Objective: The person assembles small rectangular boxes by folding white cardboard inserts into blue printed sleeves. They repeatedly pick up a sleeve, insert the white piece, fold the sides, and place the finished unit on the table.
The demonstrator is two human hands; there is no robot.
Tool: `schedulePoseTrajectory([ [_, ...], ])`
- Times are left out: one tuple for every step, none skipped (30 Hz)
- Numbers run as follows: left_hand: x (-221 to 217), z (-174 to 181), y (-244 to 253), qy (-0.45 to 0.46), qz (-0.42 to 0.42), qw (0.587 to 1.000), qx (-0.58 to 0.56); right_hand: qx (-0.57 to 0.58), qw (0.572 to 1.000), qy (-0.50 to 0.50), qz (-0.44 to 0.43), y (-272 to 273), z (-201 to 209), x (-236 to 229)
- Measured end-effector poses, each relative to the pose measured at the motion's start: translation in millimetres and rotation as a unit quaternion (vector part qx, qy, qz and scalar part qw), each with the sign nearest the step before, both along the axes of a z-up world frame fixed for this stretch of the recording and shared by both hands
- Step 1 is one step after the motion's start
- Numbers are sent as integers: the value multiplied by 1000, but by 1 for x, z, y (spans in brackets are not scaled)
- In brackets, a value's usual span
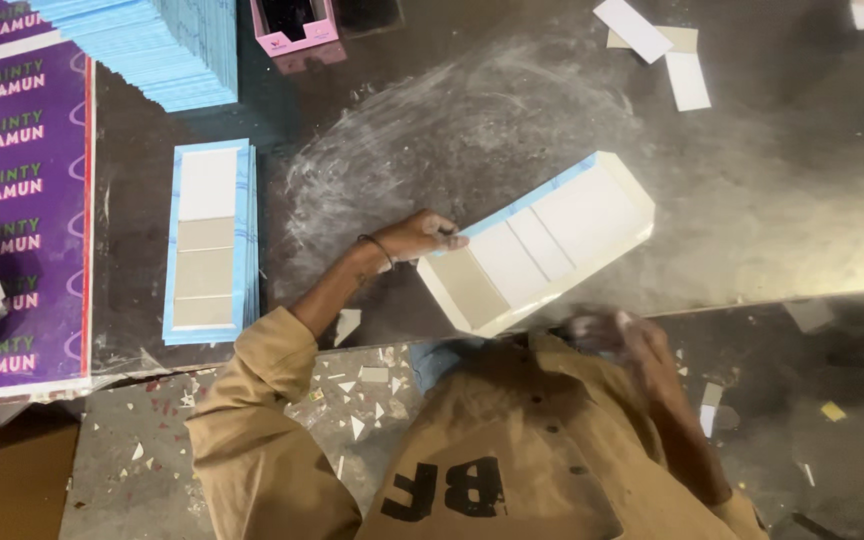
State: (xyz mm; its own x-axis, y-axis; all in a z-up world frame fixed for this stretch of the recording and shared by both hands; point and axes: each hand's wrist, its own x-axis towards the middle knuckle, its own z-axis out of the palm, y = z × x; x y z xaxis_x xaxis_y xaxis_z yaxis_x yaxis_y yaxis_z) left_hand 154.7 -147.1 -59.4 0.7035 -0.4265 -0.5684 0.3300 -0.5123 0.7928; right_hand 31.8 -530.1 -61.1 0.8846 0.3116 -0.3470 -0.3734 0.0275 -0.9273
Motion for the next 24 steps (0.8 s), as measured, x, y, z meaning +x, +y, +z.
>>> schedulePoseTrajectory([
  [-4, 0, -3, 9, 54, 998, -36, 46, 998, 38, 20, 4, 4, 1],
  [-11, 0, -6, 16, 106, 992, -70, 91, 992, 76, 39, 12, 7, 4],
  [-21, 1, -11, 23, 158, 982, -105, 136, 982, 113, 59, 20, 12, 9],
  [-31, 1, -20, 15, 176, 978, -110, 77, 986, 146, 27, 27, 19, 15],
  [-42, 0, -31, 7, 193, 975, -114, 17, 984, 178, -5, 33, 26, 23],
  [-59, -1, -40, 23, 200, 973, -109, -43, 976, 210, -37, 37, 32, 32],
  [-77, -2, -48, 38, 207, 972, -104, -55, 983, 173, -7, 41, 37, 44],
  [-88, -3, -57, 44, 211, 967, -139, -67, 988, 135, 23, 41, 41, 60],
  [-97, -4, -64, 49, 215, 960, -174, -79, 991, 97, 54, 42, 44, 75],
  [-109, -4, -71, 46, 212, 960, -179, -85, 987, 123, 62, 43, 44, 91],
  [-121, -3, -77, 43, 209, 960, -183, -91, 982, 149, 71, 44, 43, 107],
  [-129, -3, -83, 40, 207, 959, -189, -98, 976, 175, 80, 43, 40, 124],
  [-130, -3, -87, 27, 114, 980, -164, -131, 972, 110, 161, 43, 37, 143],
  [-133, -3, -90, 15, 20, 990, -138, -162, 956, 46, 240, 44, 33, 160],
  [-135, -2, -92, 3, -74, 991, -111, -190, 929, -18, 318, 45, 28, 172],
  [-134, -2, -93, -30, -73, 993, -85, -238, 909, -31, 341, 47, 24, 180],
  [-131, -1, -93, -62, -73, 994, -59, -285, 886, -44, 363, 51, 20, 186],
  [-123, 1, -91, -96, -72, 992, -32, -331, 860, -60, 383, 54, 19, 194],
  [-110, 4, -88, -169, -54, 984, -9, -339, 849, -72, 399, 55, 22, 202],
  [-97, 7, -82, -239, -36, 970, 17, -345, 838, -84, 413, 56, 25, 208],
  [-79, 10, -75, -362, -21, 928, 91, -351, 827, -97, 427, 57, 29, 214],
  [-59, 13, -69, -477, -10, 864, 161, -339, 834, -93, 425, 56, 34, 219],
  [-33, 17, -61, -464, -49, 845, 260, -328, 840, -89, 423, 55, 38, 224],
  [-9, 21, -55, -495, -56, 822, 277, -316, 846, -87, 420, 55, 43, 229],
])
